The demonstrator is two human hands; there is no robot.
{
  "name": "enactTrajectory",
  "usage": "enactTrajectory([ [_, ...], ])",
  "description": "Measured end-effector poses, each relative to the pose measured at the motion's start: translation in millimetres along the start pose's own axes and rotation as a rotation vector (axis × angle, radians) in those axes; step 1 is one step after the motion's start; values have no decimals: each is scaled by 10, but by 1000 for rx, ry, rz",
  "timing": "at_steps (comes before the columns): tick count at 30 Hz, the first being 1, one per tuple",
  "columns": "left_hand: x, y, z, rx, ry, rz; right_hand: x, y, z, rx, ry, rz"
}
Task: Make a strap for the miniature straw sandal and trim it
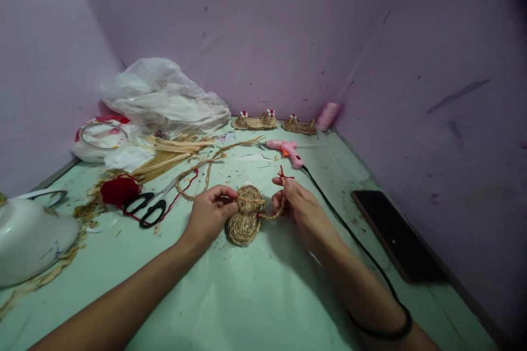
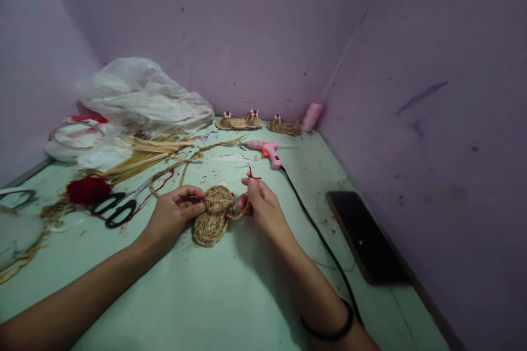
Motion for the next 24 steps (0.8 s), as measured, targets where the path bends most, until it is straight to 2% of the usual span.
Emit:
enactTrajectory([
  [9,29,51,-54,83,-205,95,162,39,150,-126,328,123],
  [12,15,59,-51,108,-191,141,218,27,133,-120,335,92],
  [15,6,79,-83,116,-159,189,249,16,82,-17,260,25],
  [17,2,89,-121,106,-128,180,270,18,57,41,220,1],
  [21,5,72,-189,52,-109,119,315,35,37,8,255,-22],
  [24,3,30,-222,-7,-146,128,336,43,17,-37,310,-38],
])
Point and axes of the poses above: each hand's wrist, its own y-axis away from the middle knuckle, its own x-axis out of the palm, z = x × y, the point moved 1 cm from there along -y, towards the middle knuckle, and after that the axes turned 9 degrees about z, right-handed, at the moved point
